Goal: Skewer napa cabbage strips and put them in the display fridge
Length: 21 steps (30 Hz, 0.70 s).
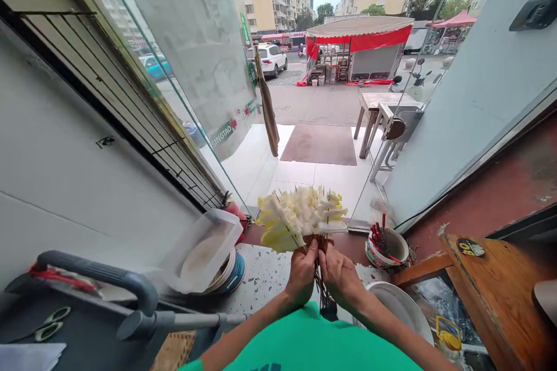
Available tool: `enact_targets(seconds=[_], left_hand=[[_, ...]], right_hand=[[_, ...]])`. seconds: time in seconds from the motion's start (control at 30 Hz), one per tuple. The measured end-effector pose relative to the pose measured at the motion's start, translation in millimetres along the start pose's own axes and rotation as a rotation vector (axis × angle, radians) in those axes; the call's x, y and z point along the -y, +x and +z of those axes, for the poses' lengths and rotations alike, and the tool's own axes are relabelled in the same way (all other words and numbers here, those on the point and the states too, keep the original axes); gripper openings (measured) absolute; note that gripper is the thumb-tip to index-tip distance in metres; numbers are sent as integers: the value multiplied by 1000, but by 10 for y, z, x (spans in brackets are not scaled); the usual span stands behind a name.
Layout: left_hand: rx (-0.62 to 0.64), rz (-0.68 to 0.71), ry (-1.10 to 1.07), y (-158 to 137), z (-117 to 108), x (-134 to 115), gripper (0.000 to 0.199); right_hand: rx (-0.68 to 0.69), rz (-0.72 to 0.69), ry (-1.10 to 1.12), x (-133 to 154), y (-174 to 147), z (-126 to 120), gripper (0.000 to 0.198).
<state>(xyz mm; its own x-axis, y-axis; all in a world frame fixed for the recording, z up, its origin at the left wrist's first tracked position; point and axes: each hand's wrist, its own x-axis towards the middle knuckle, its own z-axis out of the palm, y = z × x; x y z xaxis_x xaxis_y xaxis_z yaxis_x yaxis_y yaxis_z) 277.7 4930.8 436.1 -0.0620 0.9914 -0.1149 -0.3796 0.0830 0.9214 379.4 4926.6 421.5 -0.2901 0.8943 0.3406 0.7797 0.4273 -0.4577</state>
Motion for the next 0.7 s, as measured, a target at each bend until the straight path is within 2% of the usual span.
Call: enact_targets(seconds=[0.13,0.27,0.37,0.47,0.57,0.7], left_hand=[[36,-86,-192,589,127,-292,45],[-48,-97,-324,1277,302,-575,51],[-140,-82,-378,1894,363,-690,46],[-127,-118,-383,2567,336,-730,37],[-67,-124,-377,3281,275,-779,35],[-34,-87,-400,4322,244,-984,36]], right_hand=[[-65,-161,-148,-192,710,-11,27],[-106,-355,-384,-454,1490,41,22],[-129,-392,-407,-698,2083,166,20],[-156,-424,-402,-947,2682,313,21],[-119,-417,-332,-1165,3335,444,33],[90,-167,85,-1417,4355,645,56]])
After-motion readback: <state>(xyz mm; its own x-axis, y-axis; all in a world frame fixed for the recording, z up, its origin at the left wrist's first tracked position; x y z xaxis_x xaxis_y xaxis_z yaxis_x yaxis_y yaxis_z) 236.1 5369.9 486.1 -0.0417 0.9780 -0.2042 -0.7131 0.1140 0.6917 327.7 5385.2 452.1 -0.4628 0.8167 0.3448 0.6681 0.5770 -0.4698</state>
